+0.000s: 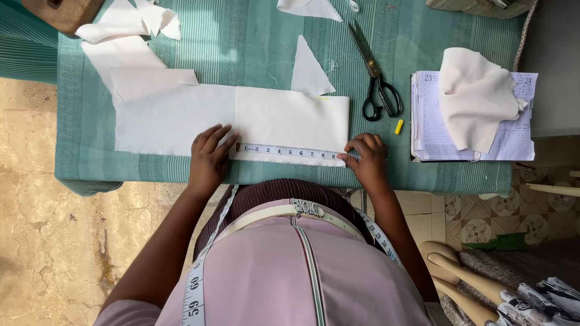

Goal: The person measures and marks a white fabric piece with a measuring tape and chalk, then cuts it with scissors. They retrieve a light blue fabric, lay it on the table, place a pattern on top, and cut the blue fabric along the pattern's edge.

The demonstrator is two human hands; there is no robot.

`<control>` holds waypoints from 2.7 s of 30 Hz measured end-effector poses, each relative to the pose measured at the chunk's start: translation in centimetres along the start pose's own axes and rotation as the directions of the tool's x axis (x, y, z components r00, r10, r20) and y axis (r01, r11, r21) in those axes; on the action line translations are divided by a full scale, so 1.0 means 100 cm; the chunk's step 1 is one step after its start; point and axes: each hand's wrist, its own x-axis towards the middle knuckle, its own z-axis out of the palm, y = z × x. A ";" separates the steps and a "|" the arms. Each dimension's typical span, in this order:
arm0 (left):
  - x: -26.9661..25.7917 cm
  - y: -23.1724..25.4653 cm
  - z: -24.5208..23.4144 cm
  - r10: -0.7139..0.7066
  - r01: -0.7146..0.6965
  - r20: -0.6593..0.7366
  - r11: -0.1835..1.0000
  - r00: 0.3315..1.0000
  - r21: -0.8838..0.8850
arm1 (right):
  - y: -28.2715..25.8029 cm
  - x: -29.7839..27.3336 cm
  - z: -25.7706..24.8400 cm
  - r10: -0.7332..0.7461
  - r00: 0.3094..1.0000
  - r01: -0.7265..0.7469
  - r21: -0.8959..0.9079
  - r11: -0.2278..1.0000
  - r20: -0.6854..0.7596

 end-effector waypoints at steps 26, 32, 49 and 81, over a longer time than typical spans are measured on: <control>-0.010 0.007 0.009 0.207 -0.209 0.112 0.978 0.972 0.005 | 0.016 -0.004 -0.011 -0.023 0.999 0.019 0.070 0.997 0.045; -0.010 0.007 0.010 0.220 -0.220 0.084 0.975 0.972 -0.001 | 0.016 -0.008 -0.015 -0.031 0.998 0.028 0.054 0.998 0.054; 0.002 0.011 0.006 0.163 -0.165 0.074 0.986 0.984 0.012 | 0.019 -0.008 -0.009 -0.009 0.995 0.011 -0.013 1.000 0.100; 0.014 -0.019 0.028 -0.248 0.244 0.325 0.968 0.913 0.053 | 0.011 -0.012 -0.007 0.020 0.999 -0.020 0.006 1.000 0.027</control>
